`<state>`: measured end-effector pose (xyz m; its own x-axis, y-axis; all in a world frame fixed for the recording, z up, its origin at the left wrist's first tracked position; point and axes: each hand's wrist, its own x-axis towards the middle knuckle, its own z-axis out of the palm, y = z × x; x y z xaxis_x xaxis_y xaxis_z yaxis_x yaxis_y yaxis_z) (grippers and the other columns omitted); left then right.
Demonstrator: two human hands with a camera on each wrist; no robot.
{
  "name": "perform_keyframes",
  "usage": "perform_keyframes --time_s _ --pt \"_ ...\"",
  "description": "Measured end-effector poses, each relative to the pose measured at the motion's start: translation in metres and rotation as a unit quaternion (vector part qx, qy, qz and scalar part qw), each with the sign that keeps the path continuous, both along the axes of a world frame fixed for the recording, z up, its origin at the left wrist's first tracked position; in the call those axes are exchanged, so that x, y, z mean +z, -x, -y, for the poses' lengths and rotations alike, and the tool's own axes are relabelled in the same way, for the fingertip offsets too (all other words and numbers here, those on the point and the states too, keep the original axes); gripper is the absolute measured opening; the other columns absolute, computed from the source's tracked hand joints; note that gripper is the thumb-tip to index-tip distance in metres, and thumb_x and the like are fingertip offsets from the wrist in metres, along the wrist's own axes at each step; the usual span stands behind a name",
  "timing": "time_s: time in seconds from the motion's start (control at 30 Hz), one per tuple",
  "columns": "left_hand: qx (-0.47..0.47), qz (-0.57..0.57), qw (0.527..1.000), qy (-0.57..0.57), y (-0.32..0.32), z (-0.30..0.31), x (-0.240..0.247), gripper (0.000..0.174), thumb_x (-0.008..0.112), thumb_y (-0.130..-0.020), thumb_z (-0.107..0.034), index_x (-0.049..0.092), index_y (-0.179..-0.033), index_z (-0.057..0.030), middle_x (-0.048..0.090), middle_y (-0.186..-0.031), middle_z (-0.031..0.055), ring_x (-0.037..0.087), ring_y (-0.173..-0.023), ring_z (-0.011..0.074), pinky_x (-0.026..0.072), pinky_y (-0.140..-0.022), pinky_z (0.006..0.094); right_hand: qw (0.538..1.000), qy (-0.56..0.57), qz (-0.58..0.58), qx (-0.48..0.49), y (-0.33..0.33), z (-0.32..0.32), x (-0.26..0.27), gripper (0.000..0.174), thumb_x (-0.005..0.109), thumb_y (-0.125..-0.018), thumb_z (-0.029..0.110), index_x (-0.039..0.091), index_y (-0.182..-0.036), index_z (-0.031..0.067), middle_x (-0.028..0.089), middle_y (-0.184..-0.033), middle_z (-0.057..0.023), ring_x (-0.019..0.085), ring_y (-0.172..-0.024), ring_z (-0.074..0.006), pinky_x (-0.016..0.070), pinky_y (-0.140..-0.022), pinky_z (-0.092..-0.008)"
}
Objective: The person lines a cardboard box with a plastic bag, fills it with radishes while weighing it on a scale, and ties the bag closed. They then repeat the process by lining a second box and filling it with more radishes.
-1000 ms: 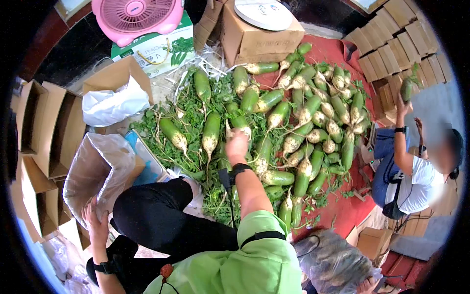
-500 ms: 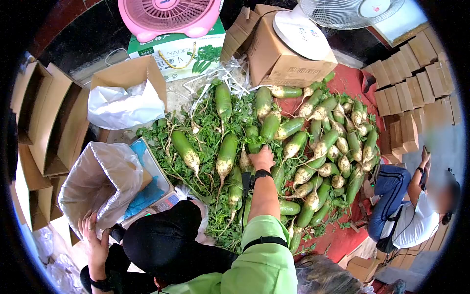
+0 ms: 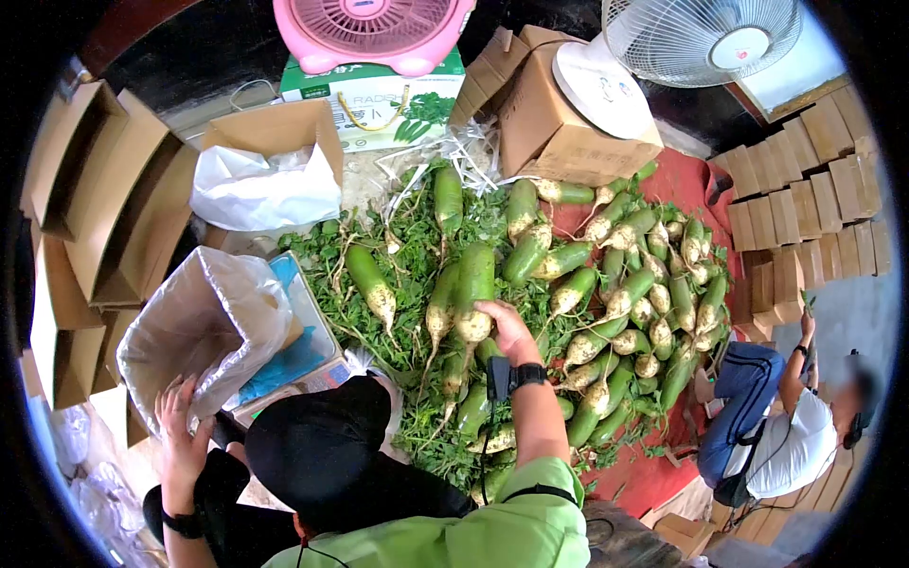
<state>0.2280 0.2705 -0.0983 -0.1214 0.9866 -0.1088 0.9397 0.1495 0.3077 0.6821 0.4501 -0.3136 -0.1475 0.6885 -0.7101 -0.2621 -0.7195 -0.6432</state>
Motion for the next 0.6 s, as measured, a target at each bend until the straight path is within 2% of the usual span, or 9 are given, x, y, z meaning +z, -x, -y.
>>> perform_keyframes --time_s 0.07,0.1,0.13,0.2,0.27,0.33,0.43,0.5,0.6 --pt "0.020 0.081 0.995 -0.056 0.004 0.000 -0.001 0.051 0.061 -0.067 -0.003 0.050 -0.117 -0.0027 0.051 -0.113 0.0175 0.042 -0.114 0.0356 0.0275 -0.100 0.0447 0.999 -0.036 -0.020 0.021 0.024 0.009 0.026 0.052 0.072 -0.069 0.015 0.050 -0.113 -0.0042 0.061 -0.102 -0.0122 0.059 -0.090 -0.0228 0.0458 -0.085 -0.0320" --pt "0.010 0.032 0.995 -0.089 0.001 -0.005 0.002 0.045 0.060 -0.069 -0.003 0.053 -0.114 -0.0025 0.054 -0.106 0.0161 0.049 -0.104 0.0335 0.0371 -0.092 0.0398 0.996 -0.073 -0.007 0.042 0.036 0.012 0.037 0.056 0.073 -0.067 0.014 0.050 -0.114 -0.0051 0.060 -0.103 -0.0121 0.059 -0.091 -0.0222 0.0448 -0.087 -0.0319" --pt "0.014 0.027 0.995 -0.095 -0.003 -0.016 0.014 0.045 0.060 -0.069 -0.003 0.053 -0.114 -0.0025 0.054 -0.106 0.0161 0.049 -0.104 0.0335 0.0371 -0.092 0.0398 0.992 -0.113 0.004 0.062 0.050 0.014 0.052 0.059 0.075 -0.065 0.013 0.049 -0.115 -0.0061 0.060 -0.105 -0.0120 0.059 -0.092 -0.0217 0.0438 -0.088 -0.0317" --pt "-0.032 0.140 0.988 -0.062 -0.019 -0.045 0.046 0.042 0.061 -0.071 -0.005 0.054 -0.112 -0.0028 0.056 -0.091 0.0143 0.054 -0.087 0.0294 0.0433 -0.080 0.0369 0.972 -0.196 0.062 0.114 0.075 0.013 0.069 0.070 0.078 -0.060 0.013 0.045 -0.119 -0.0083 0.057 -0.110 -0.0113 0.055 -0.098 -0.0193 0.0398 -0.092 -0.0306" --pt "-0.066 0.124 0.986 -0.087 -0.034 -0.075 0.059 0.040 0.061 -0.073 -0.007 0.054 -0.112 -0.0017 0.054 -0.078 0.0126 0.054 -0.075 0.0267 0.0446 -0.070 0.0359 0.945 -0.269 0.084 0.165 0.107 0.011 0.098 0.072 0.078 -0.059 0.014 0.045 -0.120 -0.0079 0.055 -0.113 -0.0116 0.053 -0.101 -0.0188 0.0380 -0.094 -0.0300" --pt "-0.075 0.209 0.972 -0.075 -0.050 -0.105 0.067 0.043 0.064 -0.073 -0.012 0.054 -0.114 -0.0028 0.054 -0.077 0.0119 0.054 -0.074 0.0279 0.0436 -0.068 0.0360 0.917 -0.332 0.097 0.197 0.133 0.010 0.119 0.075 0.079 -0.056 0.020 0.047 -0.118 -0.0069 0.055 -0.112 -0.0113 0.052 -0.102 -0.0190 0.0375 -0.094 -0.0308" --pt "-0.130 0.231 0.958 -0.113 -0.065 -0.143 0.062 0.048 0.066 -0.072 -0.021 0.054 -0.115 -0.0024 0.055 -0.078 0.0143 0.054 -0.073 0.0301 0.0441 -0.070 0.0356 0.865 -0.416 0.139 0.244 0.161 0.010 0.153 0.077 0.079 -0.058 0.020 0.045 -0.121 -0.0063 0.054 -0.114 -0.0124 0.052 -0.104 -0.0210 0.0378 -0.095 -0.0325" --pt "-0.118 0.254 0.957 -0.077 -0.067 -0.165 0.061 0.046 0.066 -0.072 -0.022 0.057 -0.112 -0.0015 0.056 -0.080 0.0160 0.056 -0.075 0.0310 0.0444 -0.071 0.0355 0.790 -0.492 0.225 0.288 0.170 0.009 0.164 0.078 0.079 -0.056 0.026 0.047 -0.119 -0.0063 0.053 -0.113 -0.0151 0.051 -0.105 -0.0238 0.0372 -0.095 -0.0333" --pt "-0.160 0.198 0.961 -0.109 -0.064 -0.182 0.050 0.035 0.064 -0.072 -0.021 0.062 -0.100 0.0004 0.059 -0.086 0.0196 0.058 -0.082 0.0315 0.0452 -0.073 0.0356 0.775 -0.513 0.229 0.289 0.174 0.010 0.168 0.078 0.079 -0.055 0.028 0.048 -0.118 -0.0062 0.053 -0.113 -0.0168 0.051 -0.106 -0.0252 0.0370 -0.095 -0.0335"
